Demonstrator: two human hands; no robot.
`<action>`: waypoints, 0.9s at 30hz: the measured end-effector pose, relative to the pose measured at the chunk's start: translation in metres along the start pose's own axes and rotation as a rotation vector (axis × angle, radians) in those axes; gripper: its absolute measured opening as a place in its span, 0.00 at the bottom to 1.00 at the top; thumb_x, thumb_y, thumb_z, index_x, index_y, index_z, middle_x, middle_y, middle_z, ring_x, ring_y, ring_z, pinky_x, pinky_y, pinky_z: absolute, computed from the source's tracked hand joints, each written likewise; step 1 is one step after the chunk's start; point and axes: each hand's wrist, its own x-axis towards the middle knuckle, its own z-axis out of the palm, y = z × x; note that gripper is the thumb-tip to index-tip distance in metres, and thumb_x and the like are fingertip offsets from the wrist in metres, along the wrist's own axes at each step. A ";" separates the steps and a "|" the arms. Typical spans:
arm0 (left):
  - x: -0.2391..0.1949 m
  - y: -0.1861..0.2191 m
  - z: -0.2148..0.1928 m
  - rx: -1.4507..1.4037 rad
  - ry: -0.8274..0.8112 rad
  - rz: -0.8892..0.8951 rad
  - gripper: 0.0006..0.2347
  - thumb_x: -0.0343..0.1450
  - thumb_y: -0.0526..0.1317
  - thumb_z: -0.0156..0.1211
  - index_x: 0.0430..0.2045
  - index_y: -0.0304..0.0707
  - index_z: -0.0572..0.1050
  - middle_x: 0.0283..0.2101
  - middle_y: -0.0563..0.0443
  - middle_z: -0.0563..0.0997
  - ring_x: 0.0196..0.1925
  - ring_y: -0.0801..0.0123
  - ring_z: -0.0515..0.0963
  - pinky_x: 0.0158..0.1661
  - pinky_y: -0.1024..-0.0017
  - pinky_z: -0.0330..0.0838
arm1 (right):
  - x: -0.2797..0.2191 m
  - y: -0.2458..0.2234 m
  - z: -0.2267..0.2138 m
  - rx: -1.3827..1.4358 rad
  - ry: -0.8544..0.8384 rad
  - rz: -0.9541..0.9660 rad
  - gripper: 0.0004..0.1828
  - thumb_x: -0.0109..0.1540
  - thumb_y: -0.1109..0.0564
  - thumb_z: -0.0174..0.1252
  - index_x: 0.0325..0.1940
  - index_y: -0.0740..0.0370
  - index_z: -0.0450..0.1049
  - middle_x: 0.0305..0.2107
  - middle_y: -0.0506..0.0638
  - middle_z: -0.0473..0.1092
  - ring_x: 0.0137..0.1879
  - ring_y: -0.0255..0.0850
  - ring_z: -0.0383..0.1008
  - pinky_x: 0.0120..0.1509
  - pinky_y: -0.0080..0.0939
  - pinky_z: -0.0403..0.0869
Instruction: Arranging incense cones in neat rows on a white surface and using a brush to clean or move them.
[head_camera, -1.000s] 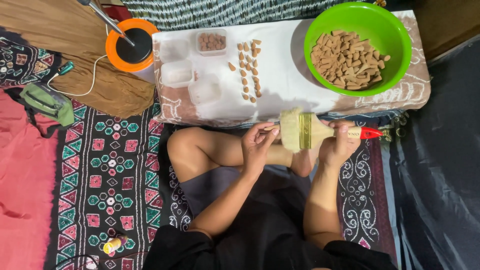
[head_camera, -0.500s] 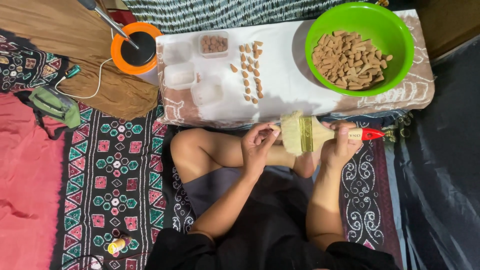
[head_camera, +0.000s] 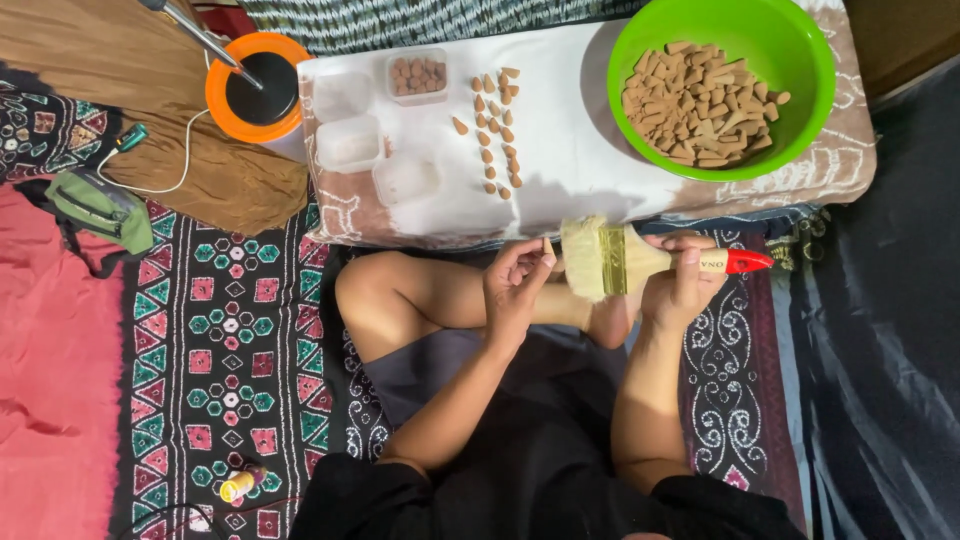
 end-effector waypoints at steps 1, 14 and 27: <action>0.001 -0.002 0.000 0.001 -0.001 -0.001 0.10 0.69 0.33 0.68 0.42 0.29 0.80 0.37 0.49 0.78 0.39 0.76 0.77 0.42 0.79 0.75 | -0.001 0.003 -0.002 -0.001 0.001 0.000 0.13 0.68 0.55 0.53 0.31 0.65 0.69 0.23 0.55 0.68 0.33 0.49 0.81 0.41 0.39 0.78; 0.045 -0.020 -0.010 0.272 0.032 0.087 0.08 0.66 0.31 0.68 0.35 0.38 0.77 0.37 0.53 0.78 0.41 0.71 0.79 0.44 0.76 0.71 | -0.001 0.051 -0.013 -0.055 0.051 0.145 0.11 0.67 0.57 0.54 0.33 0.65 0.67 0.25 0.56 0.66 0.31 0.51 0.82 0.40 0.41 0.81; 0.195 -0.012 -0.054 0.942 -0.196 0.706 0.09 0.66 0.30 0.69 0.35 0.46 0.78 0.33 0.60 0.75 0.45 0.66 0.73 0.49 0.65 0.64 | 0.084 0.105 0.082 -0.184 0.007 -0.038 0.11 0.68 0.61 0.58 0.34 0.70 0.68 0.26 0.60 0.67 0.34 0.56 0.81 0.45 0.51 0.82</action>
